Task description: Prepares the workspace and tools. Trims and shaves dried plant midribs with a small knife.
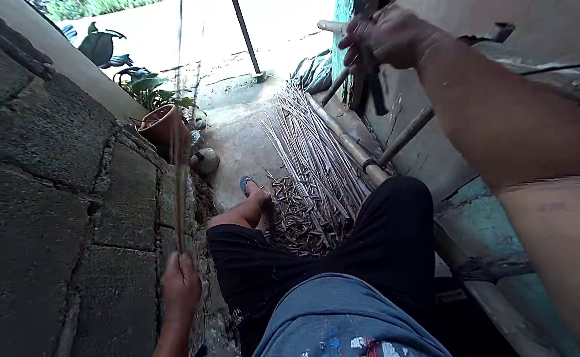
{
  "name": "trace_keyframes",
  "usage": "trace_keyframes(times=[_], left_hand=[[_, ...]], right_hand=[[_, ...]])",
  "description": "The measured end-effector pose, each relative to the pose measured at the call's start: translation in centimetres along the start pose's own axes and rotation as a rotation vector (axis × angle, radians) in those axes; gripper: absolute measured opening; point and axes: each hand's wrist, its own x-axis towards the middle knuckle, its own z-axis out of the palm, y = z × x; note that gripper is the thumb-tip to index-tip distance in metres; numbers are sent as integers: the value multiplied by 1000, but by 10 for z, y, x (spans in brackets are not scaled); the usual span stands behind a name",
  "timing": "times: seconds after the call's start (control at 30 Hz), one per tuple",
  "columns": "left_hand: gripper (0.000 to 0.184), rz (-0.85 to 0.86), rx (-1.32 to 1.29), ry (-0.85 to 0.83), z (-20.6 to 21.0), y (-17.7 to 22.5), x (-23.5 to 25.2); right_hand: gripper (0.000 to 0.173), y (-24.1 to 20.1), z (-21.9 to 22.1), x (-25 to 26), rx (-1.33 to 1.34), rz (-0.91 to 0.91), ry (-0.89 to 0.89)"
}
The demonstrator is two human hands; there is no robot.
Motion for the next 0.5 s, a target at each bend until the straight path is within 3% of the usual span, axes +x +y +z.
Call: trace_keyframes(times=[0.13,0.23,0.37,0.5], left_hand=[[58,67,29,26,-47,44,82],[53,17,-13,-96,-46,54,147],[48,-211,-69,-351,17,34,208],[50,-395,-81,-526,119,-12,221]], right_hand=[[56,82,62,1,14,61,-82],[60,125,94,1,135,154,-38],[60,160,112,-5,194,358,-81],[58,194,120,-7,136,535,-85]])
